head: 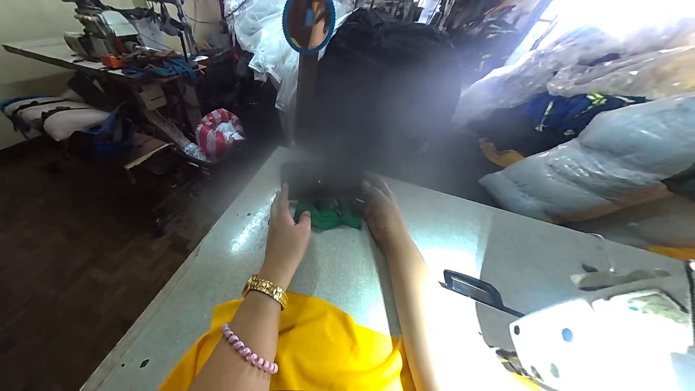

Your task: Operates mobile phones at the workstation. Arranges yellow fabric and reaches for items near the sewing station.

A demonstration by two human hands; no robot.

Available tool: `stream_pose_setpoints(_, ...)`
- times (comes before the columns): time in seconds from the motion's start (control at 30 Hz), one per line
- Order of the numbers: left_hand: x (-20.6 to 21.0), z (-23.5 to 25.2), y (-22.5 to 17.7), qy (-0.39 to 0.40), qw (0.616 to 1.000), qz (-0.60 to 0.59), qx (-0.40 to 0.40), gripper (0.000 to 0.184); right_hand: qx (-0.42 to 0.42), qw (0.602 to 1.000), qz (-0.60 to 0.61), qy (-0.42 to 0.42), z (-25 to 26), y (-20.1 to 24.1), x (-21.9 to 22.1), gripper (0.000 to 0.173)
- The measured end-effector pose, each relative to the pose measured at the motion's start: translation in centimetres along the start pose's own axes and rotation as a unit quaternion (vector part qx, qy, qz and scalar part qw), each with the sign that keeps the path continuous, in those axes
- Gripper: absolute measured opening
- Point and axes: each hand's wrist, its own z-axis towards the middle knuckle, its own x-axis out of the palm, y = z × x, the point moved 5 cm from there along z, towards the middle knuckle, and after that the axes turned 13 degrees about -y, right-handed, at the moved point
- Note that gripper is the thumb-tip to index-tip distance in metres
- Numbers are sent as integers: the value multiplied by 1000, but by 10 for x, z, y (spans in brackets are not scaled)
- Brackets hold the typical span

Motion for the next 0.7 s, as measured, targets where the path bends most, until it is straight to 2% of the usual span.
stream_pose_setpoints(0.13,1,3,0,-2,1000,6,20,73,17,998,-50,-29,-1,9,8,30)
stream_pose_setpoints(0.3,-14,14,1,-36,999,14,11,64,-11,995,-96,9,2,8,8,32)
stream_pose_setpoints(0.47,-16,19,5,-69,996,57,6,59,65,996,-63,-4,-11,-1,-6,31)
stream_pose_setpoints(0.53,-13,13,-2,-82,989,95,75,46,94,995,-16,-31,-12,-2,-7,30)
stream_pose_setpoints(0.63,5,-3,-16,-47,958,142,245,29,122,988,61,-68,-10,-2,-6,30)
stream_pose_setpoints(0.7,22,-11,-15,13,946,168,276,26,128,983,103,-86,-8,1,-5,26)
